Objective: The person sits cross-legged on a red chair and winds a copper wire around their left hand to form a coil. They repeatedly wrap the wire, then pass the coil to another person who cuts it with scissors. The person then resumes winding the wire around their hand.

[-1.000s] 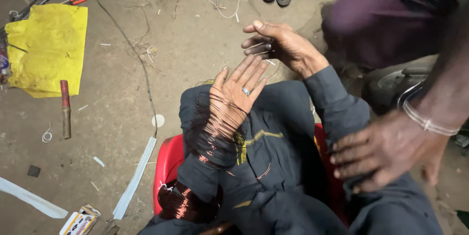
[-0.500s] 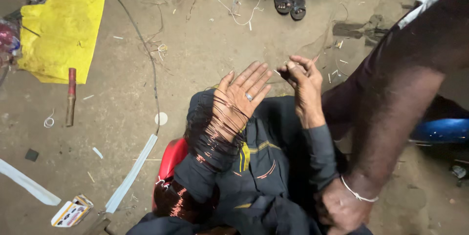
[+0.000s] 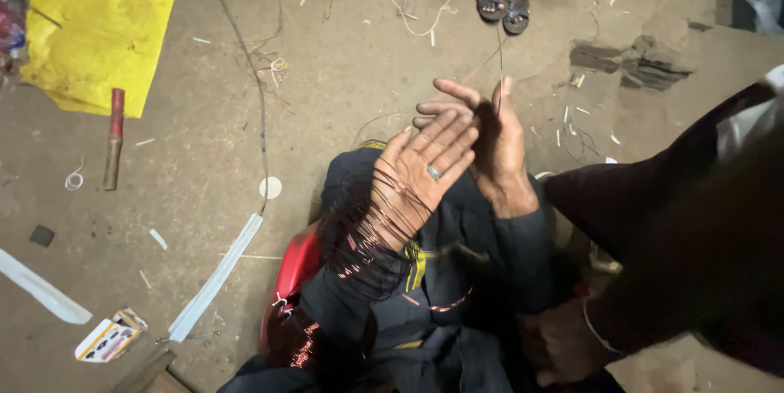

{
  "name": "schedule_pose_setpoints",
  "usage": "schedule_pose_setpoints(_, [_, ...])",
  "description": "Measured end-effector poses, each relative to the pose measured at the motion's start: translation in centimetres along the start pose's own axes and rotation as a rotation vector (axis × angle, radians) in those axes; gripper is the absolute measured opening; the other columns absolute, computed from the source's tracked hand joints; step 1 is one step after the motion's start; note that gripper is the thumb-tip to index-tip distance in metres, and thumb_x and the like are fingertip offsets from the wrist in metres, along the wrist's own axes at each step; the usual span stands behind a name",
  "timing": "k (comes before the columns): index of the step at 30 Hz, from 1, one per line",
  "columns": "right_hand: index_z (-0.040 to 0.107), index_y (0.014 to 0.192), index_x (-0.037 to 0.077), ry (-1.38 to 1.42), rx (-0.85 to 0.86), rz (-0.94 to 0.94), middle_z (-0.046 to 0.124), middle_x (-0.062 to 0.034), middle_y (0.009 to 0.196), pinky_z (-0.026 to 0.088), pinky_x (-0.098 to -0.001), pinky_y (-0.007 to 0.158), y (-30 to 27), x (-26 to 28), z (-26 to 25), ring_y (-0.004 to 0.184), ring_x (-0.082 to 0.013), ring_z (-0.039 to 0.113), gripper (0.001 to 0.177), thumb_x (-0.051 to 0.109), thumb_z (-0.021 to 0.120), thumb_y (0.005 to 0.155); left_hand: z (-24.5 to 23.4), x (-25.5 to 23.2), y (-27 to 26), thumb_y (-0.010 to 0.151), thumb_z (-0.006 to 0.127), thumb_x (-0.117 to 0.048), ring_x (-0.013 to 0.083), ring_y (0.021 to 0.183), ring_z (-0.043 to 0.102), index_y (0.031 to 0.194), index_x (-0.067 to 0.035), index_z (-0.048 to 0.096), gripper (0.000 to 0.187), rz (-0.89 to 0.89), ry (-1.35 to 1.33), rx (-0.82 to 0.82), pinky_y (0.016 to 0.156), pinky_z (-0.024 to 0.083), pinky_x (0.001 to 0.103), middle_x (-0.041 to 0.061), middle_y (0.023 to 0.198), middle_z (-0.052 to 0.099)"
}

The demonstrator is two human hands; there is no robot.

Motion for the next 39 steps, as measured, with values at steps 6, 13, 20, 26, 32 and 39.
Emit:
schedule_pose_setpoints(6, [0.058, 0.135, -0.005, -0.25, -0.193, -0.135, 0.073, -0.0232, 0.108, 0.054, -0.0438, 0.099, 1.6, 4.2, -0.4, 0.104, -0.0314, 0.072, 0.088, 0.071, 0.033, 0.1, 0.6, -1.0, -1.1, 0.11, 0.028, -0.032, 0.0348, 0.149, 0.042, 0.156, 0.003, 0.039, 0.059, 0.011, -0.003, 0.127, 0.127, 0.03, 0.048, 0.021, 0.16, 0.044])
schedule_pose_setpoints(13, [0.036, 0.154, 0.008, -0.309, -0.551, -0.128, 0.057, -0.0131, 0.149, 0.045, -0.0463, 0.106, 1.1, 0.4, -5.6, 0.133, -0.0272, 0.058, 0.078, 0.063, 0.043, 0.098, 0.3, -0.8, -3.2, 0.111, 0.031, -0.033, 0.0331, 0.136, 0.055, 0.154, -0.001, 0.044, 0.055, -0.032, 0.012, 0.07, 0.122, 0.038, 0.049, 0.018, 0.15, 0.054])
schedule_pose_setpoints(20, [0.028, 0.16, 0.012, -0.357, -0.682, -0.081, 0.037, -0.0097, 0.164, 0.038, -0.0517, 0.111, 0.8, -2.1, -9.2, 0.149, -0.0262, 0.038, 0.084, 0.062, 0.046, 0.095, 0.8, 0.0, -3.6, 0.107, 0.04, -0.034, 0.0212, 0.087, 0.065, 0.151, -0.012, 0.049, 0.05, -0.045, 0.094, -0.048, 0.089, 0.053, 0.042, 0.008, 0.123, 0.069])
schedule_pose_setpoints(26, [0.033, 0.159, 0.01, -0.358, -0.598, -0.115, 0.045, -0.013, 0.16, 0.04, -0.051, 0.111, 0.5, -0.6, -8.8, 0.147, -0.0271, 0.044, 0.082, 0.062, 0.046, 0.096, 0.9, -0.2, -3.2, 0.108, 0.044, -0.036, 0.0156, 0.073, 0.055, 0.152, -0.014, 0.049, 0.049, -0.071, 0.09, -0.07, 0.079, 0.05, 0.036, 0.004, 0.12, 0.063])
schedule_pose_setpoints(32, [0.034, 0.158, 0.008, -0.374, -0.564, -0.122, 0.048, -0.0135, 0.158, 0.04, -0.0491, 0.111, -0.5, 1.1, -7.7, 0.146, -0.0272, 0.046, 0.083, 0.063, 0.045, 0.097, 0.4, 0.5, -2.4, 0.111, 0.043, -0.037, 0.0201, 0.092, 0.057, 0.162, -0.01, 0.039, 0.058, -0.119, 0.048, 0.067, 0.093, 0.05, 0.039, 0.011, 0.129, 0.053])
schedule_pose_setpoints(39, [0.04, 0.155, 0.007, -0.408, -0.588, -0.113, 0.054, -0.0133, 0.155, 0.04, -0.0463, 0.111, -2.0, 1.4, -8.2, 0.144, -0.0268, 0.048, 0.079, 0.061, 0.045, 0.098, -0.2, 1.5, -0.9, 0.104, 0.041, -0.042, 0.0307, 0.158, 0.024, 0.161, 0.0, 0.029, 0.071, -0.102, 0.083, 0.015, 0.128, 0.019, 0.049, 0.019, 0.166, 0.032])
Point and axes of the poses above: each hand's wrist, its own y-axis towards the middle knuckle, its own z-axis out of the palm, x = y × z, the point moved 5 cm from there along y, towards the middle knuckle
